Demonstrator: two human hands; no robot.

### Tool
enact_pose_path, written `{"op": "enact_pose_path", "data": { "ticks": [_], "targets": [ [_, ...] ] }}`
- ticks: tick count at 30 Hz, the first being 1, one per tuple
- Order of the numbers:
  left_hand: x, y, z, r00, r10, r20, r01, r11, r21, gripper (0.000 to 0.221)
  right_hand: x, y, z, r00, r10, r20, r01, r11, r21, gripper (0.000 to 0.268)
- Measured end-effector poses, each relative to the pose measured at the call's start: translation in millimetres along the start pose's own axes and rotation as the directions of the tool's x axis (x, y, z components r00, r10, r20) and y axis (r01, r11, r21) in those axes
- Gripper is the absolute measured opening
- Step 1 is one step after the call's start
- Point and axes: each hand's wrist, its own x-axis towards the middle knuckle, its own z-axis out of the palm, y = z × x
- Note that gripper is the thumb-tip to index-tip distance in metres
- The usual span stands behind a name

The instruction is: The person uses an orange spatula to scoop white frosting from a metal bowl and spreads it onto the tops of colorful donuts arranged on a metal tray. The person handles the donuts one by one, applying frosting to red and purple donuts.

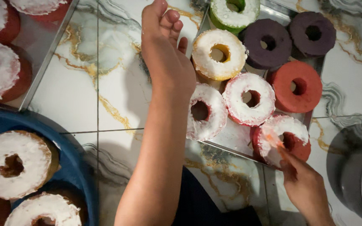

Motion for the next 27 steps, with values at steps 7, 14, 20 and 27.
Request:
{"op": "enact_pose_path", "data": {
  "ticks": [7,14,20,27],
  "targets": [
    [0,-2,0,0.998,-0.042,-0.035,0.041,0.999,-0.035,0.018,3,2,-18,0.998,0.027,0.055,-0.022,0.995,-0.1,0.043],
    [1,-2,-3,0.999,-0.004,0.045,0.004,1.0,0.005,0.022,-44,63,-45,0.924,0.098,0.371,-0.004,0.969,-0.247,0.048],
    [-2,-4,-3,0.996,-0.012,0.086,0.01,1.0,0.019,0.022,-30,102,-93,0.961,0.142,0.235,0.013,0.833,-0.553,0.036],
    [-4,5,-4,0.991,-0.025,0.135,0.02,0.999,0.044,0.026,-51,121,-55,0.901,0.333,0.277,-0.303,0.942,-0.144,0.041]
  ]
}}
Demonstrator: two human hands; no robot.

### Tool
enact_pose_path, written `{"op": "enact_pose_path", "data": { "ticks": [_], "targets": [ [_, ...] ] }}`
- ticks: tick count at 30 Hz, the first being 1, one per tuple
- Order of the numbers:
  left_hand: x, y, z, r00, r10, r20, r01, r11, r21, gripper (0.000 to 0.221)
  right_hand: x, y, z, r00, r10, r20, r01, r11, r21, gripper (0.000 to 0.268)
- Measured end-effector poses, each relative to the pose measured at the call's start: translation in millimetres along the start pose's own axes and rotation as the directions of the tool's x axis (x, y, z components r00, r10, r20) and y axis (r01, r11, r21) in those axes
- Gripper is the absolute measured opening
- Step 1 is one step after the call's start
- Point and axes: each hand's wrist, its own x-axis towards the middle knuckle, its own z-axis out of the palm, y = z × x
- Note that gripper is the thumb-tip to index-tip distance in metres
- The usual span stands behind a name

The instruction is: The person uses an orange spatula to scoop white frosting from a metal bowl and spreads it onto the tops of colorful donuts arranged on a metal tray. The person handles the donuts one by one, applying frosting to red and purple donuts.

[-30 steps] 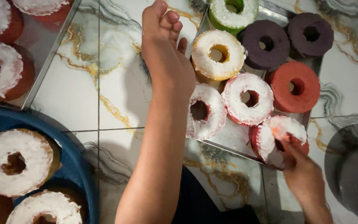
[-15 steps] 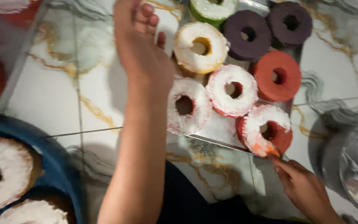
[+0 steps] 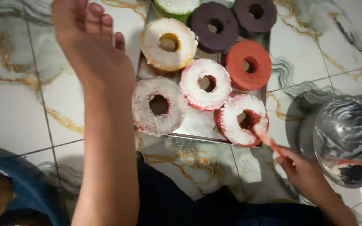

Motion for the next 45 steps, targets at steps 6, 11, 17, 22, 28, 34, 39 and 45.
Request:
{"op": "enact_pose_path", "data": {
  "ticks": [6,11,17,22,28,34,39,45],
  "targets": [
    [-4,-1,-2,0.999,0.024,0.048,-0.025,0.999,0.03,0.025,13,129,-52,0.968,0.246,-0.045,-0.236,0.958,0.163,0.038],
    [-5,-1,-2,0.999,0.014,0.046,-0.017,0.998,0.058,0.024,52,219,-58,0.86,0.508,0.06,-0.479,0.84,-0.254,0.04],
    [-1,-4,-7,0.994,0.039,0.103,-0.042,0.999,0.026,0.025,59,227,-31,0.836,0.499,0.228,-0.418,0.848,-0.325,0.046],
    [-1,-5,-9,0.995,0.029,0.096,-0.035,0.997,0.069,0.022,27,187,-69,0.79,0.527,0.313,-0.592,0.788,0.166,0.053],
    [0,-7,-16,0.986,0.059,0.159,-0.07,0.995,0.066,0.022,-14,130,-95,0.826,0.499,0.263,-0.55,0.614,0.566,0.048],
    [7,-11,-23,0.983,0.056,0.174,-0.067,0.996,0.06,0.025,-45,69,-81,0.873,0.479,0.094,-0.405,0.602,0.688,0.047],
    [10,-16,-28,0.972,0.07,0.224,-0.089,0.993,0.076,0.025,-48,-19,2,0.922,0.184,-0.341,-0.078,0.95,0.303,0.037],
    [11,-15,-26,0.987,0.029,0.158,-0.039,0.998,0.058,0.024,-53,-116,42,0.967,0.0,-0.255,-0.023,0.996,-0.088,0.042]
  ]
}}
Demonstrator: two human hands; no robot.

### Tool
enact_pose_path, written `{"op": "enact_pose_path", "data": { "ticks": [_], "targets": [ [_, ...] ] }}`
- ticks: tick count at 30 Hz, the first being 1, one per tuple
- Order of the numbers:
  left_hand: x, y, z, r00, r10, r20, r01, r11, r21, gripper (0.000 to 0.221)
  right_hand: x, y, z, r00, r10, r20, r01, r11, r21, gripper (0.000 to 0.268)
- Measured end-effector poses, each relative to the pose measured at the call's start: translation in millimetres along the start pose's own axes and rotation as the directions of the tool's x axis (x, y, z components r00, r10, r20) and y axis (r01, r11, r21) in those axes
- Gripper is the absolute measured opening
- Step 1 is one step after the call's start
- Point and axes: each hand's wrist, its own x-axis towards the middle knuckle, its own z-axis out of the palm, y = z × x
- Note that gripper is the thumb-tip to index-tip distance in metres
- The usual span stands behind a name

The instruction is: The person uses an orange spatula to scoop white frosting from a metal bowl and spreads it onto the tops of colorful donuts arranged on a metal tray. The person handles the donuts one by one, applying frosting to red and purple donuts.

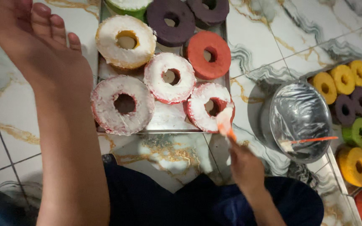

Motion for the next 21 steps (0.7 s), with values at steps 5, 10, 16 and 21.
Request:
{"op": "enact_pose_path", "data": {
  "ticks": [5,10,16,21],
  "targets": [
    [-1,-1,6,0.998,-0.031,-0.057,0.03,0.999,-0.018,0.028,-18,-3,-35,0.99,-0.12,-0.07,0.135,0.943,0.304,0.04],
    [-1,-2,14,0.997,-0.034,-0.07,0.034,0.999,-0.003,0.028,44,17,-17,0.988,-0.042,-0.151,0.03,0.996,-0.082,0.037],
    [-1,-2,18,0.989,-0.073,-0.13,0.069,0.997,-0.036,0.025,-2,1,24,0.981,-0.085,-0.174,0.108,0.986,0.124,0.05],
    [4,-3,10,0.997,-0.052,-0.057,0.05,0.998,-0.029,0.027,-25,-11,-5,0.998,0.009,-0.07,0.01,0.961,0.275,0.044]
  ]
}}
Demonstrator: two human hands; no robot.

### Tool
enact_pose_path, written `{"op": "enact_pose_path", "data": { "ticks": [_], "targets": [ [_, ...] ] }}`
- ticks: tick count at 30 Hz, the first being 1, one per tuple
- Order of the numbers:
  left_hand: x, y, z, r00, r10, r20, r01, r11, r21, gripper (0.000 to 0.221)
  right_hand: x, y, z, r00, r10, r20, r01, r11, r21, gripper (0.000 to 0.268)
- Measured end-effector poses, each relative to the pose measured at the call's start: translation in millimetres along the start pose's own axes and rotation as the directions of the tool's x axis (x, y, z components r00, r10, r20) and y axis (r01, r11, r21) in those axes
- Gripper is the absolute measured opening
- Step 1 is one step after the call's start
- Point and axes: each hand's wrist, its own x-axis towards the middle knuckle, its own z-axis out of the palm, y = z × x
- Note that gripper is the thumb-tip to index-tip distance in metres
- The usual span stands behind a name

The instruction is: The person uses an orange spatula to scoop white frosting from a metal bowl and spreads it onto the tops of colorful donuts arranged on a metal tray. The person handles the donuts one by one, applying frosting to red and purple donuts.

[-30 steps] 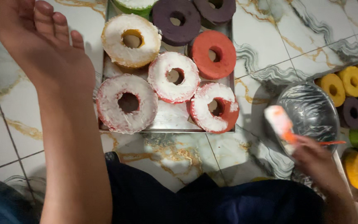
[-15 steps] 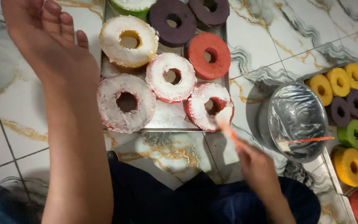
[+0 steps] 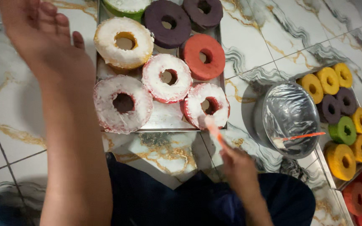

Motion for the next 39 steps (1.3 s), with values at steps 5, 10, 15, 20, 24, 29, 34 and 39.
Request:
{"op": "enact_pose_path", "data": {
  "ticks": [5,10,15,20,24,29,34,39],
  "targets": [
    [4,-1,-12,1.0,0.015,0.022,-0.015,1.0,-0.011,0.029,83,-3,-7,0.961,-0.215,-0.174,0.156,0.941,-0.301,0.035],
    [9,-4,-16,1.0,0.021,0.002,-0.021,0.999,-0.033,0.029,80,22,17,0.994,-0.092,-0.054,0.068,0.936,-0.344,0.047],
    [15,-15,-14,0.998,-0.021,-0.062,0.016,0.997,-0.077,0.029,8,25,30,0.999,0.029,-0.014,-0.032,0.973,-0.23,0.047],
    [14,-24,-21,1.0,0.008,0.011,-0.007,0.999,-0.039,0.027,-1,21,24,0.981,-0.112,-0.16,0.117,0.993,0.024,0.042],
    [19,-31,-25,0.998,0.005,0.07,0.0,0.998,-0.06,0.025,22,31,29,0.979,0.01,-0.204,-0.018,0.999,-0.034,0.047],
    [23,-38,-21,1.0,0.007,0.009,-0.006,0.999,-0.051,0.024,-12,10,80,0.983,-0.138,-0.12,0.127,0.987,-0.099,0.057],
    [23,-37,-10,0.989,-0.041,-0.14,0.043,0.999,0.009,0.025,-23,1,79,0.972,-0.153,-0.18,0.172,0.981,0.092,0.056],
    [12,-28,-3,0.98,-0.06,-0.191,0.069,0.997,0.04,0.028,0,1,60,0.969,0.002,-0.248,-0.011,0.999,-0.036,0.055]
  ]
}}
